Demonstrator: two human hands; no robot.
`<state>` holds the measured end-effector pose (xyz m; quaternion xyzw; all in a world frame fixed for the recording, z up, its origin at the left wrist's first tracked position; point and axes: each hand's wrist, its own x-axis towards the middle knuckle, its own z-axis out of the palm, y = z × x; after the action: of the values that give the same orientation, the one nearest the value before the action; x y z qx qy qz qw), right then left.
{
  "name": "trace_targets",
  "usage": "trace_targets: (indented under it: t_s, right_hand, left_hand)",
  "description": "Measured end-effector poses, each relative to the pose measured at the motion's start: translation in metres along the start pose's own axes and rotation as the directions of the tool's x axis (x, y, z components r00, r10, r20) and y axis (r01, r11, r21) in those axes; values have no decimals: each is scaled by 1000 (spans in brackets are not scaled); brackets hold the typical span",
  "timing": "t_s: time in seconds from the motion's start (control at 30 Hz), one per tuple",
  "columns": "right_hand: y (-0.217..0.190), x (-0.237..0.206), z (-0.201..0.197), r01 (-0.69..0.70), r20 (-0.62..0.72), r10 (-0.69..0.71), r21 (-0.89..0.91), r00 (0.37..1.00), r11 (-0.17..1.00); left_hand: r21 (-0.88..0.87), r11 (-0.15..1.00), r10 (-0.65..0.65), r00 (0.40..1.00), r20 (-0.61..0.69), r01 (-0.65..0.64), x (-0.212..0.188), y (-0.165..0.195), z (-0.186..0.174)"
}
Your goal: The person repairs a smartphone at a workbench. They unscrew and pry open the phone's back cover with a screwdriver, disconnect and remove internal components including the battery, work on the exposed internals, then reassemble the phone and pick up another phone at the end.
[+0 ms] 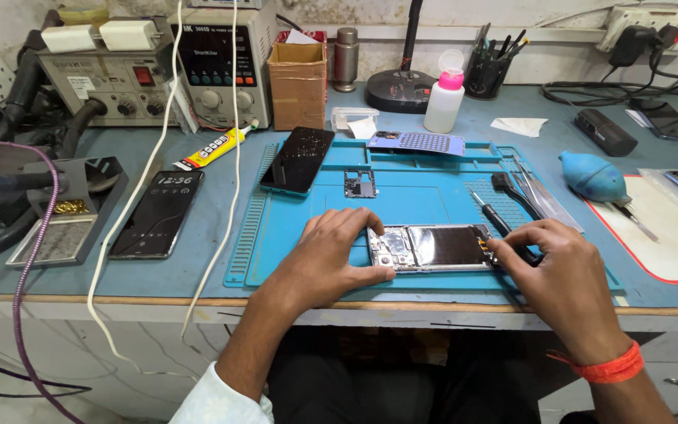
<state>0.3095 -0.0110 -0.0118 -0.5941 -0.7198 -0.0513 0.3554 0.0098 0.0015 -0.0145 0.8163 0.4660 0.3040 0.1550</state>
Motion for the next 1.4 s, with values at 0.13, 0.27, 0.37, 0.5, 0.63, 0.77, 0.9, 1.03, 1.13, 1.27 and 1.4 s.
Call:
trace_targets:
  t_s: [0.13,0.27,0.37,0.5,0.63,0.77,0.9,1.03,1.13,1.27,1.4]
  right_hand:
    - [-9,-4,-4,11,27,-8,-109,1000,994]
    - [-15,-3,-6,-6,19,8,-144,1000,990]
    - [-17,-4,-7,-54,39,60,-149,997,987]
    - [-16,-4,-5,-56,50,64,-144,997,988]
    - [-9,-2,-3,-49,77,54,-70,996,996]
    - [4,3,-8,41,101,-47,61,994,997]
    - [15,14,-18,240,198,-241,25,950,970]
    - [18,27,-28,375,337,-333,-66,881,925]
    - [18,36,-36,448,444,-373,-74,815,891]
    - [21,42,-37,528,528,-395,-123,752,840]
    - [26,46,-35,611,565,-451,-122,691,783]
  left_hand:
    - [10,999,-44,999,19,44,2,1,1]
    - [7,999,-49,999,18,49,1,2,0]
    - [1,999,-37,999,16,37,1,2,1]
    - [2,1000,-24,1000,12,24,1,1,0]
    - [-2,999,-45,999,20,45,1,1,1]
    - [-2,1000,-5,1000,-2,5,0,1,0]
    - [7,1000,4,1000,-3,-4,-1,0,-1]
    - [-5,999,37,999,-20,-37,1,0,1]
    - [3,1000,31,999,-27,-31,1,0,2]
    - [3,1000,15,1000,-23,-15,1,1,2]
    - [9,1000,18,999,-28,-18,2,1,1]
